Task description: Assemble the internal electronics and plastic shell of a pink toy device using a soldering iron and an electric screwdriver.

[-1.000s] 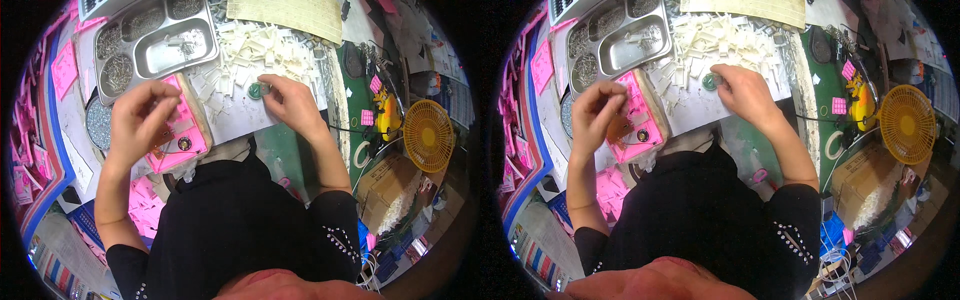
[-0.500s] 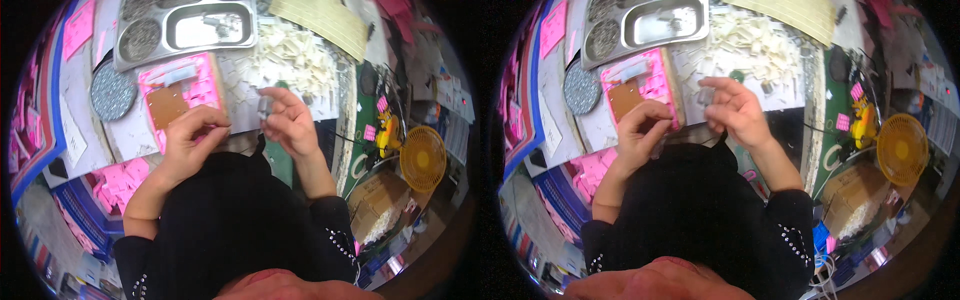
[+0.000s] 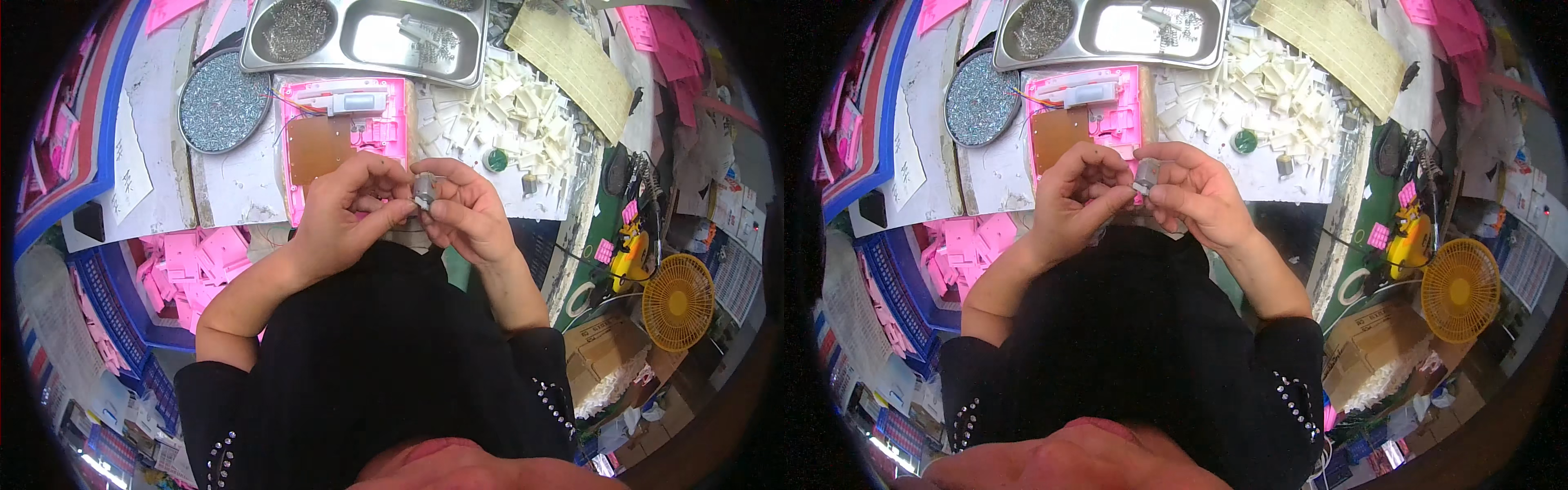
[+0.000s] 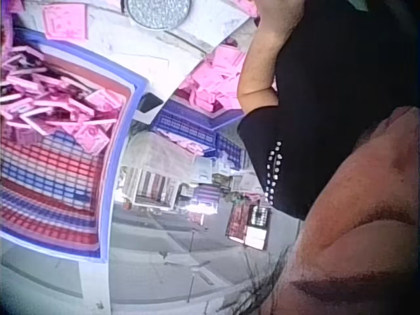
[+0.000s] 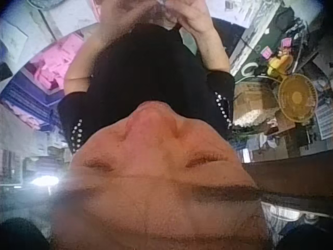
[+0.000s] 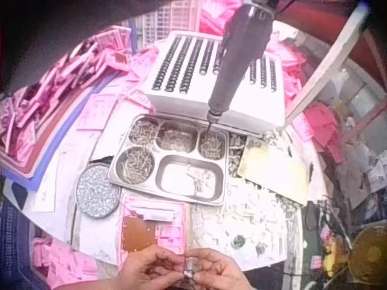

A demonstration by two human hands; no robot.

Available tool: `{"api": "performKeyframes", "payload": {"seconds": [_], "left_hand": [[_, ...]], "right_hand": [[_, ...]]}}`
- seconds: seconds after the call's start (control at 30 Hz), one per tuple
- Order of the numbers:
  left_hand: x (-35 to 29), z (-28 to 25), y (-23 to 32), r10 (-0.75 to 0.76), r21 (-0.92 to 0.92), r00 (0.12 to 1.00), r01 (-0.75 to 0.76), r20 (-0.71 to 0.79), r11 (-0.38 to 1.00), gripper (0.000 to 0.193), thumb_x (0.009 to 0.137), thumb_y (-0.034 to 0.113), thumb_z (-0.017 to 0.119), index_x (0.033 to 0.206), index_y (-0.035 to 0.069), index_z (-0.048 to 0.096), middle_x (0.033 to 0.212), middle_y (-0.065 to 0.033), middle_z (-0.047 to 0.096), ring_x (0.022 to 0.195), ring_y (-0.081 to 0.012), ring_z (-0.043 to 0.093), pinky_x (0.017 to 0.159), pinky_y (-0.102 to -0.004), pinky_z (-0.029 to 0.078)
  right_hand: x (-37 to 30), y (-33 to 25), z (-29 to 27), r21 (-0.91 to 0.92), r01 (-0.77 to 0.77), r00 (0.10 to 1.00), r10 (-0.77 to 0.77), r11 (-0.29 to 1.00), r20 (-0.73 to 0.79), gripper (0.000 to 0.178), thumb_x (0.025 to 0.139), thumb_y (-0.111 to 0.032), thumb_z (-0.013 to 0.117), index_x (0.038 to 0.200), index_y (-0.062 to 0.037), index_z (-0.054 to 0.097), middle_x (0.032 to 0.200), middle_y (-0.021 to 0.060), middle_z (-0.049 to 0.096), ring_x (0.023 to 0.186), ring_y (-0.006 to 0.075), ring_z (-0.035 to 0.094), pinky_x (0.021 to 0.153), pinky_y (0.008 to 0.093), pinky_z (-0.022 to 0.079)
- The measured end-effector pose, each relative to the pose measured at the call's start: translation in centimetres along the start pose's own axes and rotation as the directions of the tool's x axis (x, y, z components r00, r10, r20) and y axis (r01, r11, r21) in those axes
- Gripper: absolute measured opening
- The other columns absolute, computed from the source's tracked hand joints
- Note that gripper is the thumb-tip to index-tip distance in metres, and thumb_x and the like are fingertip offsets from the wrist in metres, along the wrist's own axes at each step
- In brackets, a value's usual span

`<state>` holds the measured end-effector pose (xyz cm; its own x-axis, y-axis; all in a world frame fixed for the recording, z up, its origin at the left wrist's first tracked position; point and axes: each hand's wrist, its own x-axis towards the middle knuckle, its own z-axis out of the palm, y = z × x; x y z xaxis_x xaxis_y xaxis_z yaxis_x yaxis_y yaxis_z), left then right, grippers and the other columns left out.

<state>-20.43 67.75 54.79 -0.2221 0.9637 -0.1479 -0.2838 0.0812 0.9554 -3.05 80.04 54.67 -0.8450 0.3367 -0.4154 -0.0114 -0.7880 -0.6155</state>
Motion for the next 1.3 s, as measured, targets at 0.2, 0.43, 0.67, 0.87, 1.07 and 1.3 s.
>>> {"api": "performKeyframes", "payload": {"seconds": [0.2, 0.43, 0.67, 0.87, 1.07, 1.3], "left_hand": [[-0.1, 0.1, -0.5, 0.048, 0.022, 0.998, -0.047, -0.033, 0.999, 0.025, 0.090, -0.004, 0.070, 0.113, -0.001, 0.060, 0.101, -0.0072, 0.064, 0.090, -0.0103, 0.066, 0.075, -0.0243, 0.060], [0.4, -1.3, -0.3, 0.502, 0.581, 0.849, -0.495, 0.164, 0.646, 0.021, 0.083, -0.007, 0.073, 0.100, 0.000, 0.063, 0.091, -0.0143, 0.069, 0.081, -0.0245, 0.070, 0.072, -0.0333, 0.057], [-0.1, -1.7, 0.1, 0.415, 0.396, 0.907, -0.409, 0.074, 0.822, 0.019, 0.082, -0.009, 0.072, 0.096, 0.000, 0.063, 0.095, -0.0139, 0.068, 0.087, -0.0234, 0.068, 0.078, -0.0331, 0.055], [-0.3, -2.0, 0.1, 0.397, 0.380, 0.914, -0.397, 0.081, 0.835, 0.017, 0.083, -0.010, 0.069, 0.096, -0.001, 0.063, 0.098, -0.0138, 0.067, 0.091, -0.0232, 0.066, 0.082, -0.0331, 0.053], [-0.2, -2.0, 0.2, 0.422, 0.397, 0.905, -0.407, 0.053, 0.823, 0.016, 0.083, -0.005, 0.073, 0.095, 0.000, 0.064, 0.091, -0.0116, 0.068, 0.084, -0.0244, 0.068, 0.076, -0.0335, 0.054], [-0.2, -2.0, -0.1, 0.434, 0.387, 0.900, -0.415, 0.042, 0.823, 0.017, 0.083, -0.006, 0.072, 0.097, 0.000, 0.064, 0.091, -0.0118, 0.068, 0.083, -0.0250, 0.068, 0.075, -0.0334, 0.054]], "right_hand": [[-0.4, 0.2, 0.2, -0.563, 0.263, 0.952, -0.307, 0.784, 0.017, 0.051, 0.087, 0.000, 0.072, 0.135, 0.0019, 0.054, 0.084, 0.0069, 0.066, 0.066, 0.0113, 0.061, 0.057, 0.0218, 0.048], [0.1, -1.2, 2.0, -0.822, 0.319, 0.859, -0.510, 0.473, 0.040, 0.047, 0.075, -0.008, 0.086, 0.118, -0.0047, 0.068, 0.084, 0.0077, 0.069, 0.063, 0.0139, 0.062, 0.057, 0.0260, 0.049], [1.0, -1.4, 0.8, -0.776, 0.621, 0.686, -0.552, 0.106, 0.474, 0.033, 0.076, -0.004, 0.083, 0.107, -0.0050, 0.071, 0.084, 0.0094, 0.071, 0.066, 0.0220, 0.067, 0.060, 0.0308, 0.052], [1.6, -1.2, 0.8, -0.726, 0.687, 0.620, -0.544, 0.027, 0.566, 0.031, 0.076, -0.002, 0.082, 0.105, -0.0028, 0.070, 0.088, 0.0108, 0.071, 0.073, 0.0274, 0.069, 0.063, 0.0336, 0.054], [1.8, -1.4, 0.8, -0.728, 0.686, 0.628, -0.500, -0.008, 0.597, 0.031, 0.075, -0.002, 0.081, 0.105, -0.0030, 0.070, 0.091, 0.0110, 0.071, 0.075, 0.0276, 0.069, 0.064, 0.0344, 0.055], [1.8, -2.0, 0.9, -0.733, 0.680, 0.647, -0.462, -0.012, 0.607, 0.032, 0.075, -0.002, 0.080, 0.105, -0.0031, 0.070, 0.092, 0.0112, 0.070, 0.075, 0.0278, 0.068, 0.064, 0.0349, 0.055]]}}
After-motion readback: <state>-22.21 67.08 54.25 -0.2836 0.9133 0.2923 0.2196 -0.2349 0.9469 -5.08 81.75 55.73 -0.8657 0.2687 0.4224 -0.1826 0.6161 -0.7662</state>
